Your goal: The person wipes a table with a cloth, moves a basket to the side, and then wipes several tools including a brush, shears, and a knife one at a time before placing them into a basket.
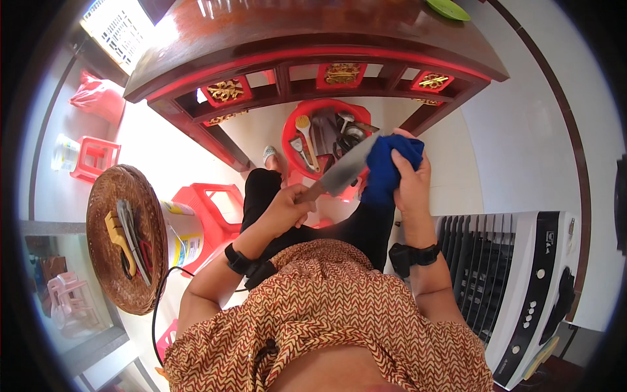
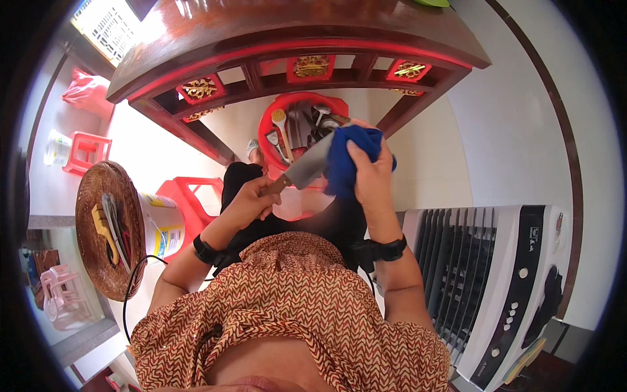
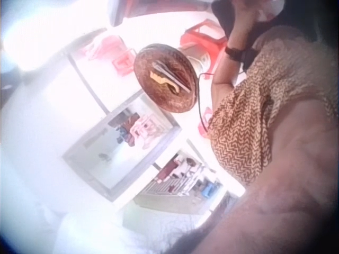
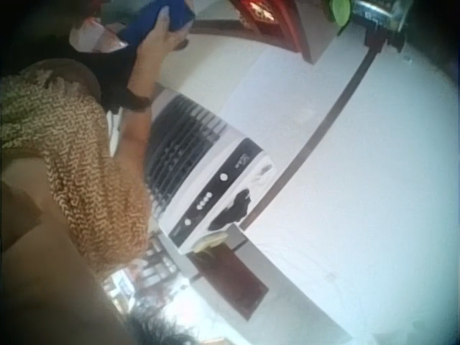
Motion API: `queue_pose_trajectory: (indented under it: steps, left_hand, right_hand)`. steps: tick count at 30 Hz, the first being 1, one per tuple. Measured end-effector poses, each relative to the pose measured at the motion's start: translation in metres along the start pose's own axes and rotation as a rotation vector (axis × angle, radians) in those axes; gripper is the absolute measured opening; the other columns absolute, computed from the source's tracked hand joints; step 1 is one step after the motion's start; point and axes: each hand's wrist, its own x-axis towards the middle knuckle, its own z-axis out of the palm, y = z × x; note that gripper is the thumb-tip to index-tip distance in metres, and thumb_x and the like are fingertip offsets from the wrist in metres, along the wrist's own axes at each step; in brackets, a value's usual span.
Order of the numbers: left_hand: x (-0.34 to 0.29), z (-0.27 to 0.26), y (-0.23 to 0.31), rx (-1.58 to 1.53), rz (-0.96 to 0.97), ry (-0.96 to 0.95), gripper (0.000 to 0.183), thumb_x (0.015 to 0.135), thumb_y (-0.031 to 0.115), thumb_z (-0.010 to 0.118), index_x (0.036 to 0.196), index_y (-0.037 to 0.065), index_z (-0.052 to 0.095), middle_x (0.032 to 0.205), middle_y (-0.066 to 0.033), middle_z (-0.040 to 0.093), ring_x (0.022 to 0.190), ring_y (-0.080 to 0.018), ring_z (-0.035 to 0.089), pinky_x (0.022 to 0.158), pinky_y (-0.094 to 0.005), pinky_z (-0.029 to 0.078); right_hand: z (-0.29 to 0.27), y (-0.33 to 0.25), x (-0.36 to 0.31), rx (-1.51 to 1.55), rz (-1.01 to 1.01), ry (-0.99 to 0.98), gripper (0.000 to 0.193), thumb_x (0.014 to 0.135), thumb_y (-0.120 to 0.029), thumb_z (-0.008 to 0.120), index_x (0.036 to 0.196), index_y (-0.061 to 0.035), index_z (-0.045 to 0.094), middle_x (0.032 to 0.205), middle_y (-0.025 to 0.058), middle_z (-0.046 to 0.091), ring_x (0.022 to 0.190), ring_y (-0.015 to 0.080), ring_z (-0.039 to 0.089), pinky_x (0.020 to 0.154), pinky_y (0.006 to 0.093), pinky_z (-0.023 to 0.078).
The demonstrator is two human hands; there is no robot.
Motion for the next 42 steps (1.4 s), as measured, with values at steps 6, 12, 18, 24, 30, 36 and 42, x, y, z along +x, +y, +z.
queue_pose_trajectory:
  steps: [6, 12, 18, 24, 30, 36, 42]
  left_hand:
    - [0.0, 0.016, 0.019, -0.08, -0.081, -0.058, 0.016, 0.083, 0.005, 0.061, 0.096, -0.001, 0.053, 0.073, -0.0041, 0.059, 0.044, -0.007, 0.046, 0.04, -0.0199, 0.033]
    - [-0.014, 0.011, 0.021, -0.061, -0.017, -0.067, 0.019, 0.083, 0.005, 0.06, 0.1, -0.001, 0.052, 0.071, -0.0023, 0.056, 0.045, -0.0068, 0.045, 0.04, -0.0198, 0.032]
    - [-0.022, 0.015, 0.031, 0.027, 0.015, -0.106, 0.021, 0.085, 0.005, 0.059, 0.104, -0.002, 0.051, 0.075, -0.0021, 0.055, 0.046, -0.0064, 0.045, 0.042, -0.0206, 0.033]
    - [-0.021, 0.001, 0.018, 0.79, 0.434, -0.008, 0.028, 0.077, 0.002, 0.061, 0.104, -0.001, 0.052, 0.082, -0.0089, 0.056, 0.061, -0.0162, 0.056, 0.055, -0.0302, 0.045]
    - [-0.004, -0.012, 0.015, 1.445, 0.88, 0.262, 0.032, 0.068, 0.004, 0.059, 0.1, 0.004, 0.053, 0.087, -0.0094, 0.055, 0.07, -0.0263, 0.059, 0.06, -0.036, 0.048]
    - [0.014, 0.014, 0.03, 1.532, 1.029, 0.16, 0.03, 0.069, 0.008, 0.06, 0.099, 0.007, 0.055, 0.085, -0.0059, 0.055, 0.064, -0.0218, 0.057, 0.057, -0.0325, 0.047]
    - [0.006, -0.007, 0.019, 1.481, 1.038, 0.214, 0.033, 0.068, 0.009, 0.062, 0.101, 0.007, 0.057, 0.087, -0.0051, 0.057, 0.067, -0.022, 0.058, 0.059, -0.0325, 0.048]
  right_hand:
    - [0.017, 0.035, -0.02, -0.943, -0.467, -0.42, 0.05, 0.069, -0.002, 0.067, 0.117, -0.0098, 0.056, 0.123, 0.0111, 0.053, 0.119, 0.0315, 0.047, 0.101, 0.0405, 0.035]
    - [0.004, 0.058, -0.017, -1.139, -0.586, -0.273, 0.054, 0.068, -0.007, 0.069, 0.12, -0.0121, 0.055, 0.139, 0.0136, 0.036, 0.131, 0.0393, 0.03, 0.107, 0.0481, 0.026]
    - [-0.06, 0.082, 0.044, -0.912, -0.524, 0.171, 0.041, 0.076, -0.003, 0.062, 0.116, -0.0038, 0.054, 0.129, 0.0201, 0.044, 0.12, 0.0389, 0.043, 0.103, 0.0407, 0.034]
    - [-0.137, 0.088, 0.062, -0.159, -0.101, 0.349, 0.031, 0.084, 0.002, 0.053, 0.115, -0.0009, 0.053, 0.103, 0.0127, 0.062, 0.087, 0.026, 0.063, 0.072, 0.0339, 0.053]
    - [-0.096, 0.002, 0.035, -0.178, -0.126, 0.251, 0.031, 0.087, 0.001, 0.05, 0.117, -0.005, 0.054, 0.098, 0.0119, 0.063, 0.076, 0.0198, 0.064, 0.06, 0.0311, 0.054]
    - [0.0, 0.033, -0.006, -1.135, -0.684, -0.382, 0.042, 0.064, -0.001, 0.063, 0.106, -0.0086, 0.061, 0.112, 0.0071, 0.059, 0.102, 0.0278, 0.055, 0.085, 0.0376, 0.049]
    - [-0.006, 0.056, -0.013, -1.21, -0.615, -0.376, 0.046, 0.059, -0.001, 0.068, 0.104, -0.0083, 0.063, 0.112, 0.0083, 0.059, 0.102, 0.0302, 0.054, 0.088, 0.0389, 0.047]
